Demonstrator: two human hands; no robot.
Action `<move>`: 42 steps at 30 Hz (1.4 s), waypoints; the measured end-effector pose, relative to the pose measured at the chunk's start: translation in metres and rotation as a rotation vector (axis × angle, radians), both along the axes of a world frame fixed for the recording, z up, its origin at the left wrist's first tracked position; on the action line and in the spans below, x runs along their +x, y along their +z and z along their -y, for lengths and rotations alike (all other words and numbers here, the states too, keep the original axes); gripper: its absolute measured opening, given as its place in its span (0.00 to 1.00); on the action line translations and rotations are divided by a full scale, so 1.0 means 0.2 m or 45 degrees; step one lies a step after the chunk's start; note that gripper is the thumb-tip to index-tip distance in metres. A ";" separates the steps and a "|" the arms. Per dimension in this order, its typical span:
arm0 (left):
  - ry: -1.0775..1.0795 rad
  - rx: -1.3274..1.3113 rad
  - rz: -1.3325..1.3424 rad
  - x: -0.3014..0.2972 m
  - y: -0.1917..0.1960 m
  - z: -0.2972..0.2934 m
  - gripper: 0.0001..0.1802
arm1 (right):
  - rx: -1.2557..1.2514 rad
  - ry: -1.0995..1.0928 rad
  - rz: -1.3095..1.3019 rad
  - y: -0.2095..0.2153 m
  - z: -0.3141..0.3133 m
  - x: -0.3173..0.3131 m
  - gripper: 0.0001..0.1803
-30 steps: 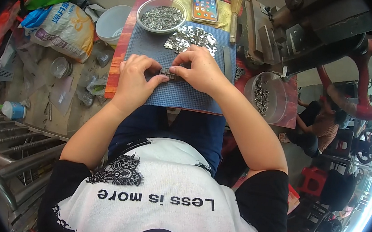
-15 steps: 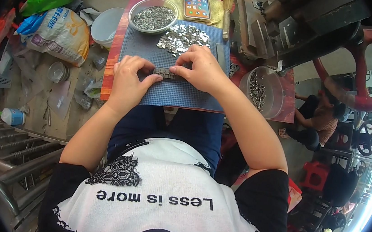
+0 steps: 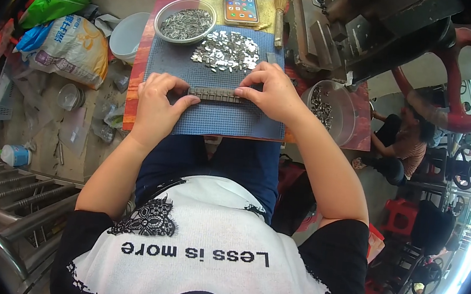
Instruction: Assembling small metal components by hand and then using a manual mechanical press machine to secure them.
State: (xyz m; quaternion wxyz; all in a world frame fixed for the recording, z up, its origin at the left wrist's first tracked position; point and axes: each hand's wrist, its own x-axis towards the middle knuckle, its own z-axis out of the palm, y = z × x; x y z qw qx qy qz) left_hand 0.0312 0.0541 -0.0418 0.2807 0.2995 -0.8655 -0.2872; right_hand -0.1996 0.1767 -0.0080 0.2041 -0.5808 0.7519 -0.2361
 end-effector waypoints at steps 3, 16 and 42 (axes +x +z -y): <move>0.001 -0.008 -0.007 0.01 0.00 0.00 0.14 | -0.009 -0.021 -0.008 -0.01 -0.01 0.00 0.09; -0.033 -0.017 -0.036 0.00 -0.01 0.01 0.13 | -0.638 -0.312 -0.013 0.09 0.55 0.17 0.10; -0.023 0.010 -0.296 0.01 -0.01 0.00 0.07 | -0.400 0.304 -0.215 0.11 0.01 0.17 0.13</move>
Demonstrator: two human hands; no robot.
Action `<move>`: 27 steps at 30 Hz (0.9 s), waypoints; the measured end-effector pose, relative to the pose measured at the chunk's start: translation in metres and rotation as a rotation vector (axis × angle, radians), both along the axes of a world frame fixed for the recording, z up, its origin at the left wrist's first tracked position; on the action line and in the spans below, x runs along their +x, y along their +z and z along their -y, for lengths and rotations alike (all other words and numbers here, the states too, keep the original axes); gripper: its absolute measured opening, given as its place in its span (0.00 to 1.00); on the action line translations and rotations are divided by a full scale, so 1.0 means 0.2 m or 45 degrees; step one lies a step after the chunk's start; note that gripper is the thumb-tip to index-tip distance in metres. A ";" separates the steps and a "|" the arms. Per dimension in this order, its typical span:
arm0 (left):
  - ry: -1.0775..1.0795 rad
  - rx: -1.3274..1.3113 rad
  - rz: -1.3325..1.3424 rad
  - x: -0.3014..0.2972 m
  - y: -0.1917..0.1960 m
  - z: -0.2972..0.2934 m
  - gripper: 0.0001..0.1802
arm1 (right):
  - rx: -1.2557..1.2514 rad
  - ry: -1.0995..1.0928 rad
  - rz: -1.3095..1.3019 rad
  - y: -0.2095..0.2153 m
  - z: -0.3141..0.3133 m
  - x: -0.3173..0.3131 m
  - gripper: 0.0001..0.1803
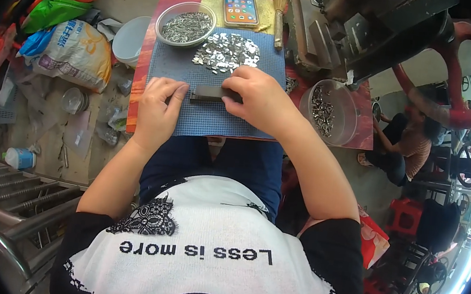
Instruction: Assembling small metal components by hand and then using a manual mechanical press machine to secure them.
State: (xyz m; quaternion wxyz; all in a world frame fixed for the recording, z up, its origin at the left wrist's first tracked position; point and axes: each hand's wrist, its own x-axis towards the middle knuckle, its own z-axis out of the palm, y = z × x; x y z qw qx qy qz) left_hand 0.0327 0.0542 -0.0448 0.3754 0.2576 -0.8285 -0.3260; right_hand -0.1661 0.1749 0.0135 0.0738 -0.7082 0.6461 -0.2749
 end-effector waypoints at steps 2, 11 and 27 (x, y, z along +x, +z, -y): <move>-0.017 -0.013 0.026 0.00 0.00 0.00 0.07 | 0.036 0.055 -0.031 -0.03 0.01 -0.01 0.12; -0.040 -0.057 0.101 0.00 -0.01 0.00 0.08 | 0.107 0.105 0.008 -0.06 0.06 0.00 0.12; -0.409 0.054 0.308 -0.10 0.18 0.05 0.12 | 0.183 0.008 0.223 0.01 -0.07 -0.08 0.12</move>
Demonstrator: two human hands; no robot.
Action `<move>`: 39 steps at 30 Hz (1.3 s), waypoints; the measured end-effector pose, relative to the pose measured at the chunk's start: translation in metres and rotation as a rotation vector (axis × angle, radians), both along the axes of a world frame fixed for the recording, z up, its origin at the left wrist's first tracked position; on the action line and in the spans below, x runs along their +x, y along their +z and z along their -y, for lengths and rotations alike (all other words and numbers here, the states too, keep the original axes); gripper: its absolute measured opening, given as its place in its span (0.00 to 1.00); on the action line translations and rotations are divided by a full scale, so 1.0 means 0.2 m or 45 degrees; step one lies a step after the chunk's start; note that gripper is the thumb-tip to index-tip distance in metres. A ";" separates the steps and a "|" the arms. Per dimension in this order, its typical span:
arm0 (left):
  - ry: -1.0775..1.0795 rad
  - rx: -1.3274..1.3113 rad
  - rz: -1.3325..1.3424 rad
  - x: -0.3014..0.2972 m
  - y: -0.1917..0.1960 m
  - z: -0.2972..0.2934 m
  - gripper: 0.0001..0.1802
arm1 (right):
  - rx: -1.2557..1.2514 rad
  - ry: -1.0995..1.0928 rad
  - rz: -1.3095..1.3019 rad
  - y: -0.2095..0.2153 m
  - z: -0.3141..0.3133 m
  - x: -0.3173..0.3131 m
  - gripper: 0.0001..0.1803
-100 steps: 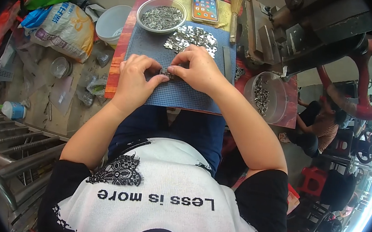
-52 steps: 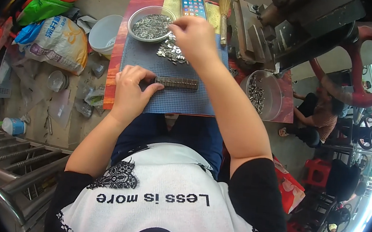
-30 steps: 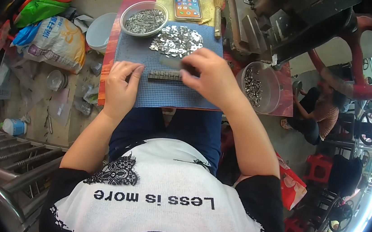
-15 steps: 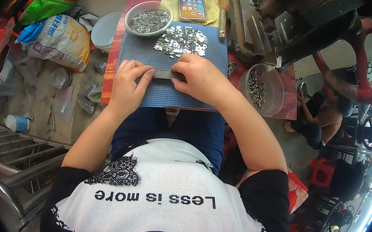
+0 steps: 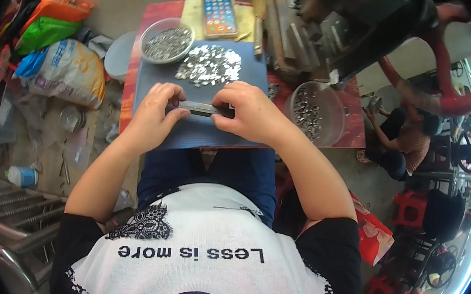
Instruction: Assembling small metal components by hand and then using a manual mechanical press machine to secure them.
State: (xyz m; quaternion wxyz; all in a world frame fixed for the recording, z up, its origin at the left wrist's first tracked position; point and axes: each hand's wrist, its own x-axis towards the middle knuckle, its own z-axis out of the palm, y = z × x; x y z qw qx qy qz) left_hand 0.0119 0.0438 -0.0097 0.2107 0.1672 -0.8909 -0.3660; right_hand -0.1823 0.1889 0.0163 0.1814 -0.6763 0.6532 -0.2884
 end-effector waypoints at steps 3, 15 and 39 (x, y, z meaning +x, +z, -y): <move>-0.104 -0.040 -0.185 -0.20 0.13 0.04 0.22 | -0.073 -0.257 0.255 0.14 -0.08 -0.09 0.11; -0.145 0.069 -0.401 -1.10 0.06 -0.19 0.73 | -0.262 -1.089 -0.295 0.27 -0.12 -0.42 0.17; -0.092 0.041 -0.346 -1.06 0.10 -0.18 0.76 | -1.375 -1.537 1.170 0.03 -0.32 -0.71 0.15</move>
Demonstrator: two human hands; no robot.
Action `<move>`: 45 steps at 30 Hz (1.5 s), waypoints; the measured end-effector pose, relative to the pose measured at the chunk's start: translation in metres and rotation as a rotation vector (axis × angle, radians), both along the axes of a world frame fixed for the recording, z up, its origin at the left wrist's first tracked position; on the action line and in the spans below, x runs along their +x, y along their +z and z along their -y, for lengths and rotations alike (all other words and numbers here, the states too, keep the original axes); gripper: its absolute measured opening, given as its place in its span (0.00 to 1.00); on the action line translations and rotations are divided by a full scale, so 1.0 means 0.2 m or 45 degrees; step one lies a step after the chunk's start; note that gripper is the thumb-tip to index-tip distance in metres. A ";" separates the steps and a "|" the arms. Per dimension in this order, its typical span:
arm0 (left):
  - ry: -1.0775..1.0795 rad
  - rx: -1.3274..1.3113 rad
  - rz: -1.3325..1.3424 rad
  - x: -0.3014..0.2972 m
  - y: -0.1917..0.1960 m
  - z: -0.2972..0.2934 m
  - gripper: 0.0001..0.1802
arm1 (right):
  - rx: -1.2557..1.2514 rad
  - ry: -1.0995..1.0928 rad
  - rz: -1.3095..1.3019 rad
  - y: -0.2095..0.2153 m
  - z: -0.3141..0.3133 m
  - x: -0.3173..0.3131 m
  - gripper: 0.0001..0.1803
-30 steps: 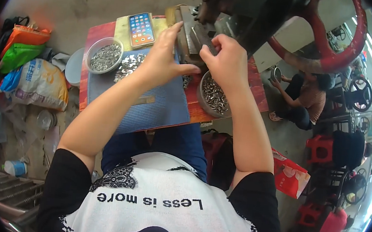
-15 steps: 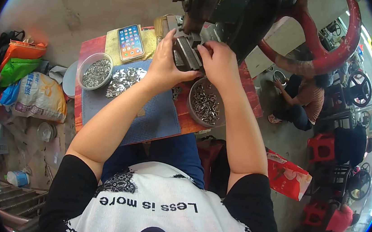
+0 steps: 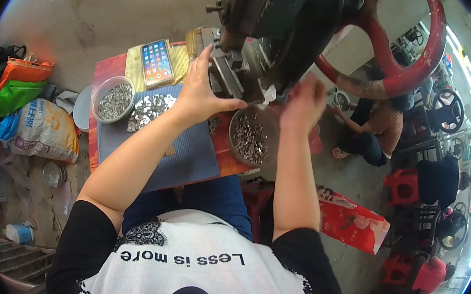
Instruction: Assembling small metal components by hand and then using a manual mechanical press machine to secure them.
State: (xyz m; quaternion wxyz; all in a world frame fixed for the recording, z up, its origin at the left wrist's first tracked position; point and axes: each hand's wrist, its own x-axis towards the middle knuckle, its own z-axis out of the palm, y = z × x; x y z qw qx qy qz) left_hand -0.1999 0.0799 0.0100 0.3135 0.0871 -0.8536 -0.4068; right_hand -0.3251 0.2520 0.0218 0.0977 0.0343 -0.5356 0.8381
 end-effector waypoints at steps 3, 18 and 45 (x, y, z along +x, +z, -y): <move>-0.043 0.035 0.020 -0.01 0.02 -0.01 0.76 | -0.038 -0.411 -0.305 -0.03 -0.27 -0.31 0.18; -0.002 -0.125 -0.092 -0.15 0.00 0.15 0.79 | 0.666 -0.202 -0.327 0.92 -0.70 -0.41 0.12; 0.081 -0.070 0.003 -0.04 -0.01 -0.01 0.80 | 0.213 -0.339 -0.452 0.54 -0.49 -0.41 0.07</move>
